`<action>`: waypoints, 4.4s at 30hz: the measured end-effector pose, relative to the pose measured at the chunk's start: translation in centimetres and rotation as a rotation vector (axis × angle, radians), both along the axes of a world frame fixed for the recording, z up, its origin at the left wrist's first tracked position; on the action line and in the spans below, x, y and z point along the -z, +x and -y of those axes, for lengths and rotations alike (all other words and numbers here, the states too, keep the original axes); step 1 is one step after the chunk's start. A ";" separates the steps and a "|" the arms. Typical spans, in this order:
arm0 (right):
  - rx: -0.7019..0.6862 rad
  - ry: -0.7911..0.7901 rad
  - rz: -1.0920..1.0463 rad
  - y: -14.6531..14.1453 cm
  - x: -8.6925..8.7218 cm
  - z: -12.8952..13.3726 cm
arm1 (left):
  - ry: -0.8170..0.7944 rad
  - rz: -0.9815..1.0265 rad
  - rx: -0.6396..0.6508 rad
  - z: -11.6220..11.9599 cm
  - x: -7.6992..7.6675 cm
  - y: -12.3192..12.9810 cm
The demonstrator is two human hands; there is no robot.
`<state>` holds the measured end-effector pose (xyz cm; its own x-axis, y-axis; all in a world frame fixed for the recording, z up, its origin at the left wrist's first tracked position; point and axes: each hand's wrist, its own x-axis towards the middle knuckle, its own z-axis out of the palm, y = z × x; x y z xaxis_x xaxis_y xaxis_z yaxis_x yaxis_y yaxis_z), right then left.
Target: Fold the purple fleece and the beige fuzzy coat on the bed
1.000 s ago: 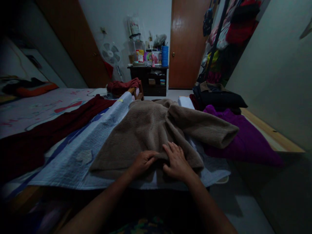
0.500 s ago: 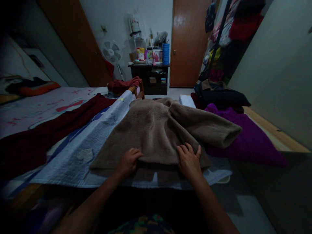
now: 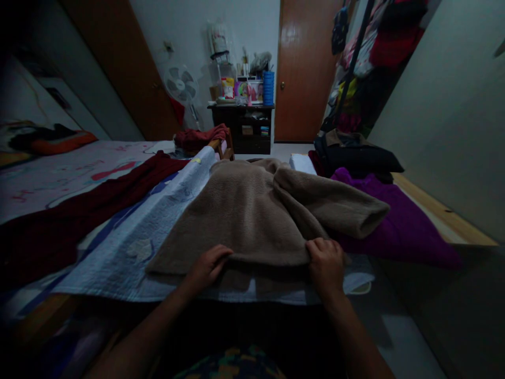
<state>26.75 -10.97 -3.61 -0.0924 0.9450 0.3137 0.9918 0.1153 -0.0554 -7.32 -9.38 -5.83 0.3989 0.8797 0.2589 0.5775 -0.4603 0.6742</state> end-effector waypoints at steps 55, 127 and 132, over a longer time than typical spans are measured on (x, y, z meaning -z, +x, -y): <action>-0.557 -0.275 -0.702 -9.7 3.3 2.3 | 0.097 -0.204 -0.010 2.0 2.7 4.3; -0.205 -0.298 -0.153 -13.3 5.0 -12.2 | -0.214 -0.302 -0.450 -19.0 -3.9 -7.2; -0.238 -0.442 -0.264 -12.5 3.2 -14.3 | -0.022 -0.517 -0.302 -17.8 -3.9 -2.0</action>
<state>14.28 3.36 -6.84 -0.2910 0.9545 -0.0658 0.8874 0.2436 -0.3914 -9.37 8.40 -1.89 0.2000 0.9767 0.0778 0.9363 -0.2140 0.2786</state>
